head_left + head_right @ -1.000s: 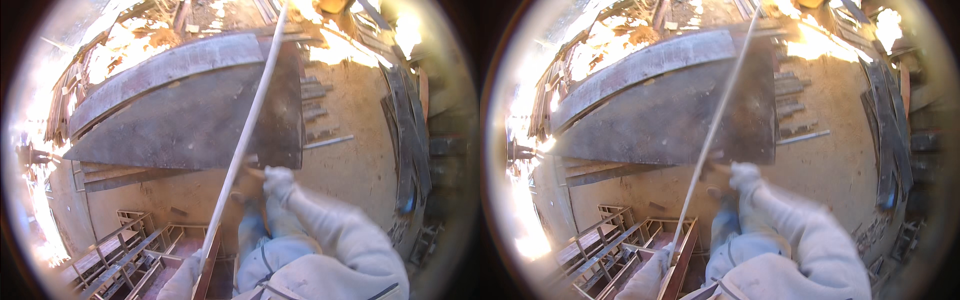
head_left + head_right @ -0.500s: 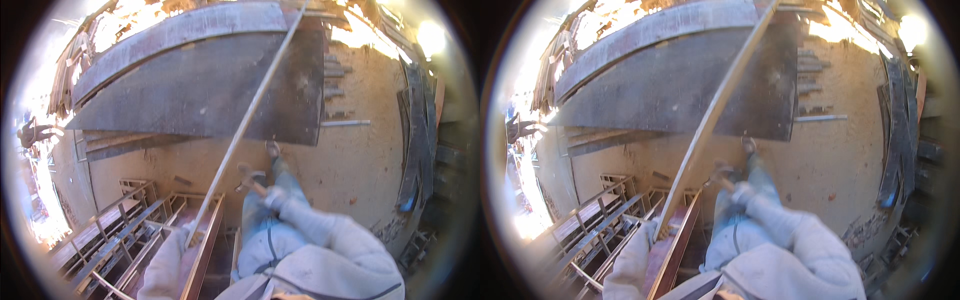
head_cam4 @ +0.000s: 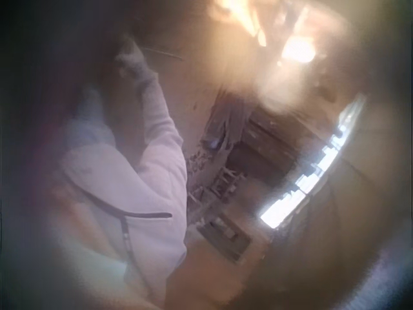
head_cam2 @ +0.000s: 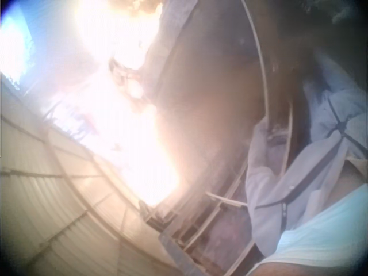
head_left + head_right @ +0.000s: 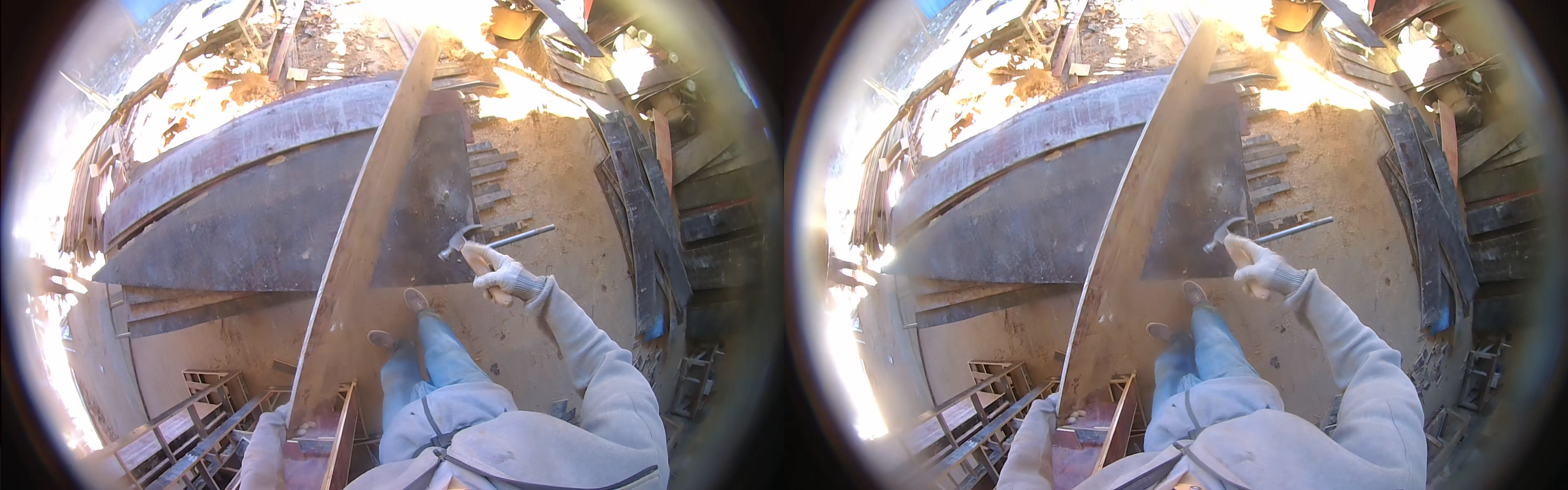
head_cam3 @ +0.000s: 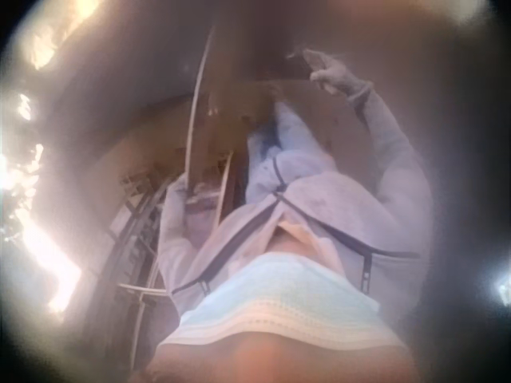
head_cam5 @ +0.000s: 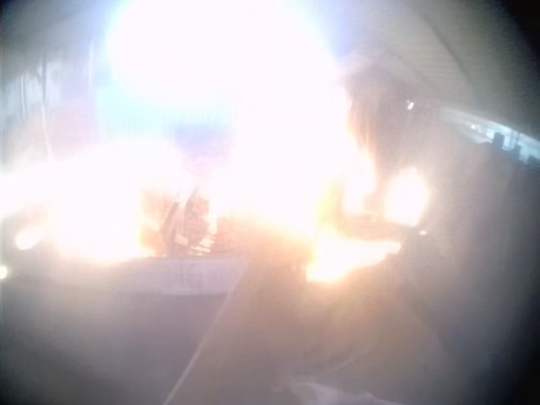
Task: The person repeatedly strikes a curved wooden plank with a hammer, then flips and repositions the plank to continue hammering. The person also picks up and moves other wooden planks and boards within the workspace.
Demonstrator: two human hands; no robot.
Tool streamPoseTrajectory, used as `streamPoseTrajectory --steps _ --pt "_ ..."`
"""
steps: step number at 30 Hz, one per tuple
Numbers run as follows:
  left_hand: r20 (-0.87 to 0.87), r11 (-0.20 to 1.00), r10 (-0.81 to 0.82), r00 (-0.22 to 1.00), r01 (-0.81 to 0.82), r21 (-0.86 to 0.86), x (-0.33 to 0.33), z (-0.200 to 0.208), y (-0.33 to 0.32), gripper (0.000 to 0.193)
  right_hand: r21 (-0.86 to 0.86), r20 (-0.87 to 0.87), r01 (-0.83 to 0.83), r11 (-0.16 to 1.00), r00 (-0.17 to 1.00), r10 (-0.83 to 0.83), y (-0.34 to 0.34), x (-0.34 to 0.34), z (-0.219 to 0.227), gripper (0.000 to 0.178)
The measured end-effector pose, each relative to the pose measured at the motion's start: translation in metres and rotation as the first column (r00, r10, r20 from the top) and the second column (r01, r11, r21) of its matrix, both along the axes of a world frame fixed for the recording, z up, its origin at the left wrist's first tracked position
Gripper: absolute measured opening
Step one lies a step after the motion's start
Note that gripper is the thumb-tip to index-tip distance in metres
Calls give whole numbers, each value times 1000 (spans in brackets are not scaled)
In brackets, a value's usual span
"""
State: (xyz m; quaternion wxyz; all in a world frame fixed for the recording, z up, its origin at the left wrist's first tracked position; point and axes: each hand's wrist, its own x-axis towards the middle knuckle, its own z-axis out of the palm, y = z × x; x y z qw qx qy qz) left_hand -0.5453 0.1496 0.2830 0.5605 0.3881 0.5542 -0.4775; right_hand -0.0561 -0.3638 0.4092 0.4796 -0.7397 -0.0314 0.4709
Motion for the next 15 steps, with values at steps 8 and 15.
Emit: streamPoseTrajectory --steps 8,15 --pt "96 760 464 881 -451 468 -16 -67 56 60 536 -672 341 772 726 147 51 82 -36 51" --pt "147 290 -472 869 -5 957 165 -126 -28 56 615 -578 165 771 759 298 151 186 -120 64"
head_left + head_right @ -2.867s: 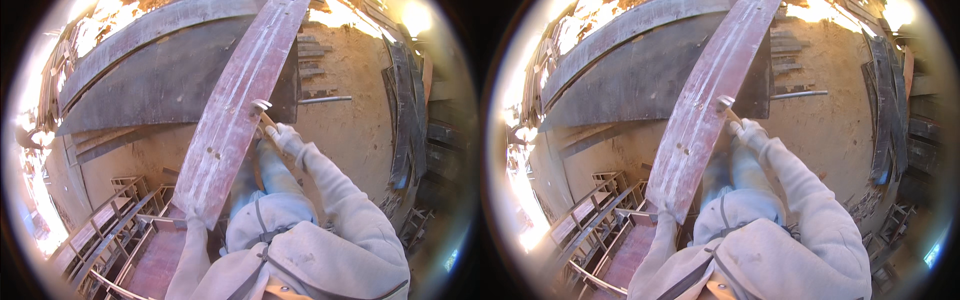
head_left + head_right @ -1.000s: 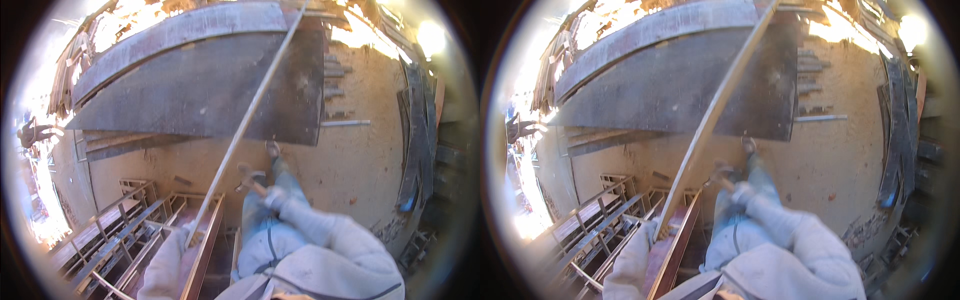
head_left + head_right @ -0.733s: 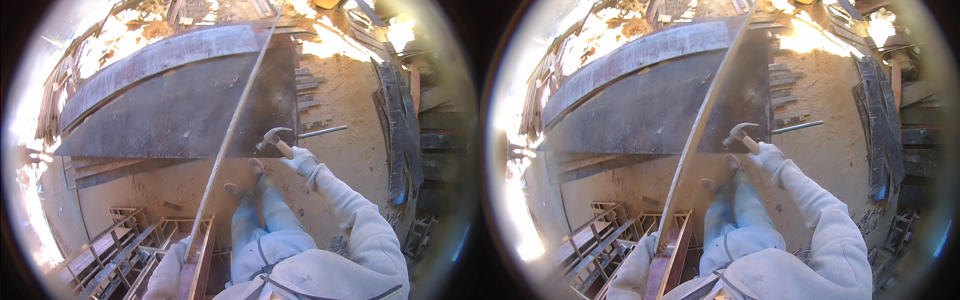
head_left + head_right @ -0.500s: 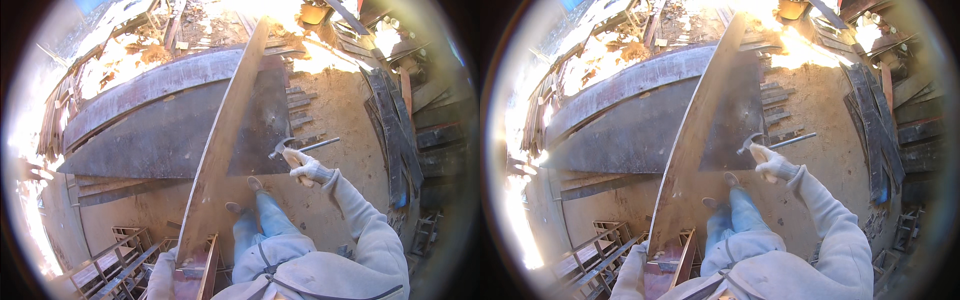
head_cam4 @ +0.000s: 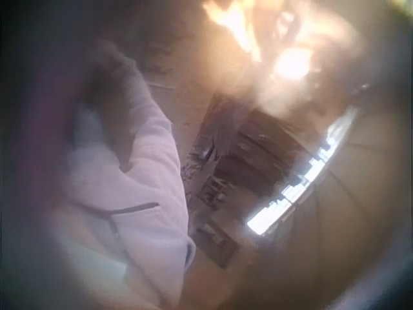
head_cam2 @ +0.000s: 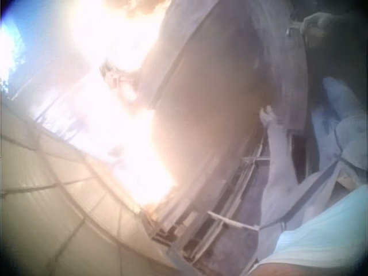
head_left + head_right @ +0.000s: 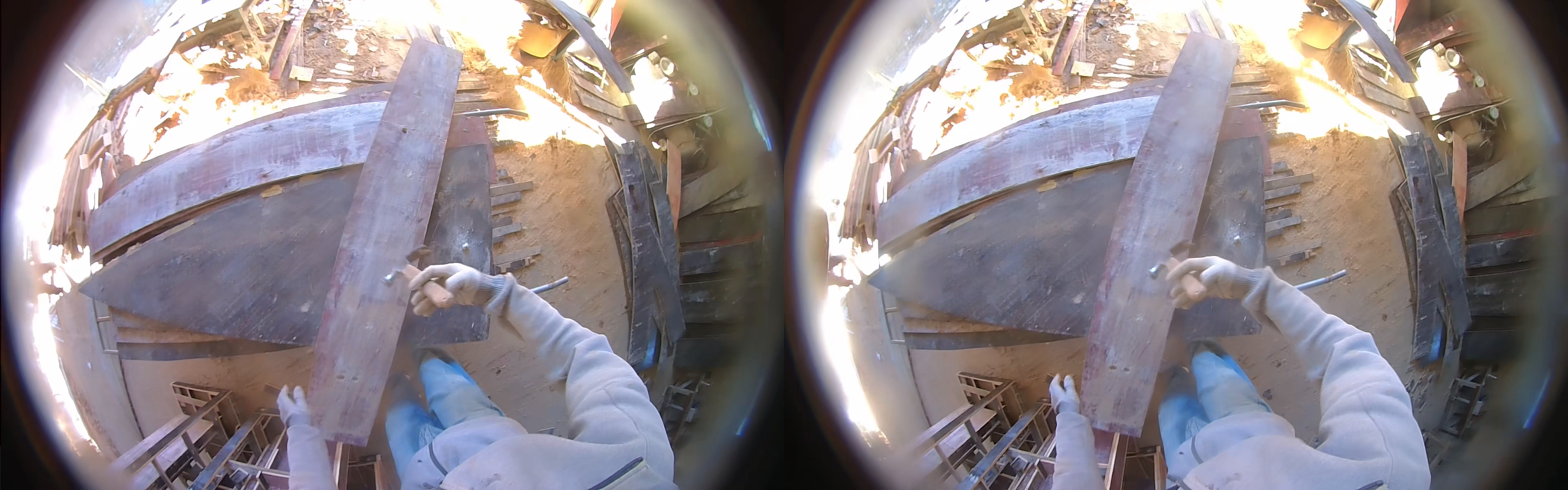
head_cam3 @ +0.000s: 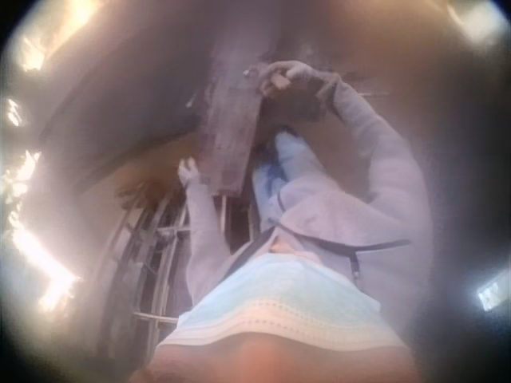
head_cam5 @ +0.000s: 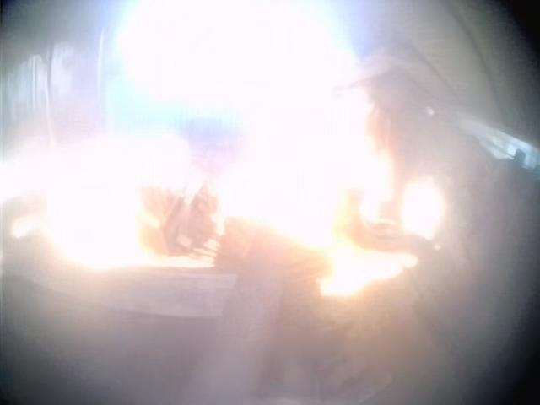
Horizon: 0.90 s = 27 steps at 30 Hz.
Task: The person repeatedly strikes a curved wooden plank with a hammer, then flips and repositions the plank to continue hammering. The person also picks up and moves other wooden planks and boards within the workspace.
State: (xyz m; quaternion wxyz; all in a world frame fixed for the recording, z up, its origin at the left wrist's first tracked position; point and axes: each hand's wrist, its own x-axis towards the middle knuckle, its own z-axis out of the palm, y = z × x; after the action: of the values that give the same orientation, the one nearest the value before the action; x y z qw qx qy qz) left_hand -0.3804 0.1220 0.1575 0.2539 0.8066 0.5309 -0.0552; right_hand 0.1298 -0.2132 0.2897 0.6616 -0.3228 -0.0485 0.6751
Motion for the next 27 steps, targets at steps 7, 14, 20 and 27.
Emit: streamPoseTrajectory --steps 7,14,20,27 --pt "216 982 -115 970 79 169 270 -54 -28 59 -616 710 -57 786 392 585 83 54 -27 41" --pt "170 857 -288 943 175 484 418 -100 -15 59 -191 782 656 730 552 -291 139 115 -73 24" --pt "116 824 -290 950 186 535 431 -121 -16 57 -143 561 841 522 503 -657 192 216 -112 51" --pt "113 836 -301 947 205 509 436 -117 -10 57 -162 738 816 554 473 -482 240 345 -135 63"
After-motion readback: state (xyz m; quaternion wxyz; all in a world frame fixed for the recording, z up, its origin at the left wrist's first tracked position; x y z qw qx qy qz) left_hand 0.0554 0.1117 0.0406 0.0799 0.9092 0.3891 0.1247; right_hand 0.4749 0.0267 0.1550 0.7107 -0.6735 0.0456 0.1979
